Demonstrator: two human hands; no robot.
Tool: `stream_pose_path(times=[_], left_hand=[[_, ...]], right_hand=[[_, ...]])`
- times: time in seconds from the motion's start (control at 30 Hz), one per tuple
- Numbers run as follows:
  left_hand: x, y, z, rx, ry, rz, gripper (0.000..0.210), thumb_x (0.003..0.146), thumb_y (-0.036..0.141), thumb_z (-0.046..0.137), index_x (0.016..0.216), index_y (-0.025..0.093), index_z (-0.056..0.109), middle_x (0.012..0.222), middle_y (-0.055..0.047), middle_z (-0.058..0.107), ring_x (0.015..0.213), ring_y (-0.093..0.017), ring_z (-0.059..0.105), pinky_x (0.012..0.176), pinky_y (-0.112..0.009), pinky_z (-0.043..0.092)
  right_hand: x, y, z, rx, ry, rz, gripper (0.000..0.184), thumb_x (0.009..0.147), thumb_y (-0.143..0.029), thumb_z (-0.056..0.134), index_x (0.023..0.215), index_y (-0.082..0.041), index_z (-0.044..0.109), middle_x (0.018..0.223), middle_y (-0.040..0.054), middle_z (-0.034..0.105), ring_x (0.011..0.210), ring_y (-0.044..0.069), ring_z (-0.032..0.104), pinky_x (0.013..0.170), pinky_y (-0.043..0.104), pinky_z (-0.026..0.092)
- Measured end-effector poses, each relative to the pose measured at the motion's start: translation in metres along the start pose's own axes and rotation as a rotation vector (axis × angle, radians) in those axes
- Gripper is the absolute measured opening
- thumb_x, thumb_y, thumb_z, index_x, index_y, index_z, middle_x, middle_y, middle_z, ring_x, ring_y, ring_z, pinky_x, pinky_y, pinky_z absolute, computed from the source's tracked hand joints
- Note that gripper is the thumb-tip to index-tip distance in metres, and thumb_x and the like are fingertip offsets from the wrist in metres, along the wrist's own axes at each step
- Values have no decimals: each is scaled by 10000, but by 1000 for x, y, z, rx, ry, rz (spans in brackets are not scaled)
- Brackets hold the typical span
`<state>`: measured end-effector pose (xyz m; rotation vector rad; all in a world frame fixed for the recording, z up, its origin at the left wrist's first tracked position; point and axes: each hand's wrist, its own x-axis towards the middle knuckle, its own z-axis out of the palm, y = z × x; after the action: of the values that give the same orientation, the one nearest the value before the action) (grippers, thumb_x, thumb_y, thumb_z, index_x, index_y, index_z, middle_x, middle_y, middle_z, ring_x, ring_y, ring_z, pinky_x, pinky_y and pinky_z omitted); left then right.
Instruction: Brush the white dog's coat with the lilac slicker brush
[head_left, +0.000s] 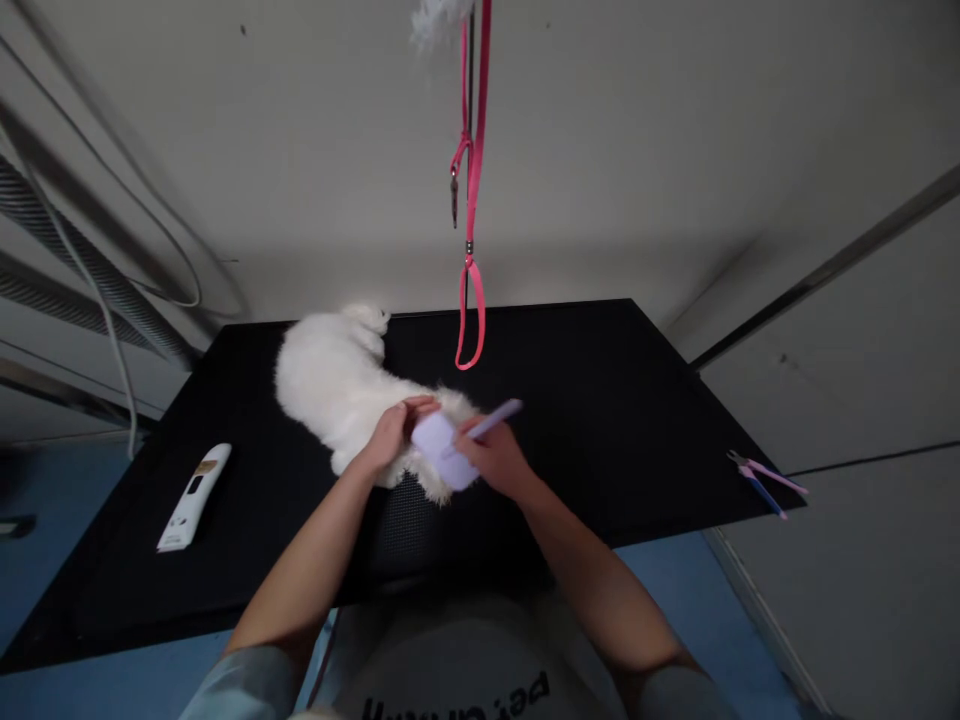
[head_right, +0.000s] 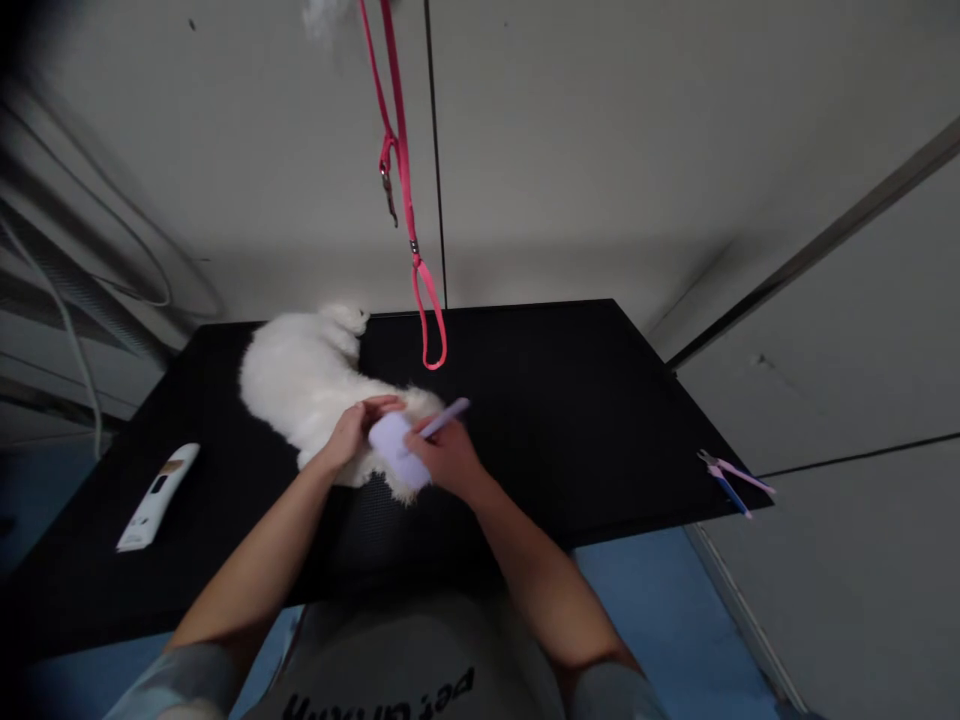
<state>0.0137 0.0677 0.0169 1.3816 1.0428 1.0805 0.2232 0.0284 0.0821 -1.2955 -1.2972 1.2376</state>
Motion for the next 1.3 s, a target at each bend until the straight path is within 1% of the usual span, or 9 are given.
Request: stream_pose_path(times=[0.07,0.2,0.3,0.37,0.5,0.63,0.73,0.93,1.3], left_hand=[[12,5,-5,-148,-131,-122,768,822,725,334,1131,93,643,1114,-182,681,1038,-307,626,908,-454,460],[32,11,-12,-155,-262,-261,703,827,697,376,1100,111,653,1052,-163,704,956,-280,655,805,-396,499],[36,9,-10,-121,-232,-268,649,840,661,387,1045,109,660,971,-148,721,886,-268,672,766,-390,514],[32,4,-6,-116,-170,-206,646,850,647,379,1036,92,652,971,-157,720,914,-273,671,814,-412,509],[11,-10,1,-35,62,64,556,879,574,420,1123,113,613,1066,-157,698,1033,-260,642,948,-432,459],[-16,-26,6,198,414,308,386,908,432,459,1131,153,607,1108,-127,675,1051,-232,625,961,-425,456],[-36,-36,9,482,579,418,325,852,358,570,1106,162,620,1121,-115,648,1087,-240,586,976,-439,439],[-65,-46,22,680,593,411,695,764,309,673,1383,169,389,1373,-177,444,1319,-297,383,1093,-476,319],[-79,-46,21,764,377,392,914,690,360,745,1446,206,255,1536,-211,119,1421,-365,161,1102,-541,261]], right_hand=[[3,1,-1,6,-34,72,155,648,-311,668,653,-165,617,464,-40,525,449,111,476,445,221,354],[8,0,-1,75,386,-50,193,698,-352,633,768,-174,608,546,-44,550,503,107,484,488,219,367],[4,3,7,85,121,-6,178,670,-342,652,675,-176,588,507,-48,524,473,102,464,462,216,342],[2,8,10,112,36,86,205,656,-348,651,603,-177,552,453,-60,467,438,92,421,440,216,313],[-5,21,8,217,456,35,214,696,-383,623,727,-177,574,487,-68,457,470,91,400,459,218,309],[-10,37,11,294,207,155,242,653,-395,658,643,-184,539,444,-74,428,435,85,374,440,220,277],[-9,47,10,359,425,160,265,660,-410,644,629,-194,495,436,-93,370,427,71,315,427,215,231],[-3,51,13,401,253,259,276,645,-409,657,634,-191,488,449,-85,388,429,70,315,420,216,216],[10,56,8,373,528,236,294,666,-476,593,675,-204,480,508,-86,383,496,90,370,493,230,300]])
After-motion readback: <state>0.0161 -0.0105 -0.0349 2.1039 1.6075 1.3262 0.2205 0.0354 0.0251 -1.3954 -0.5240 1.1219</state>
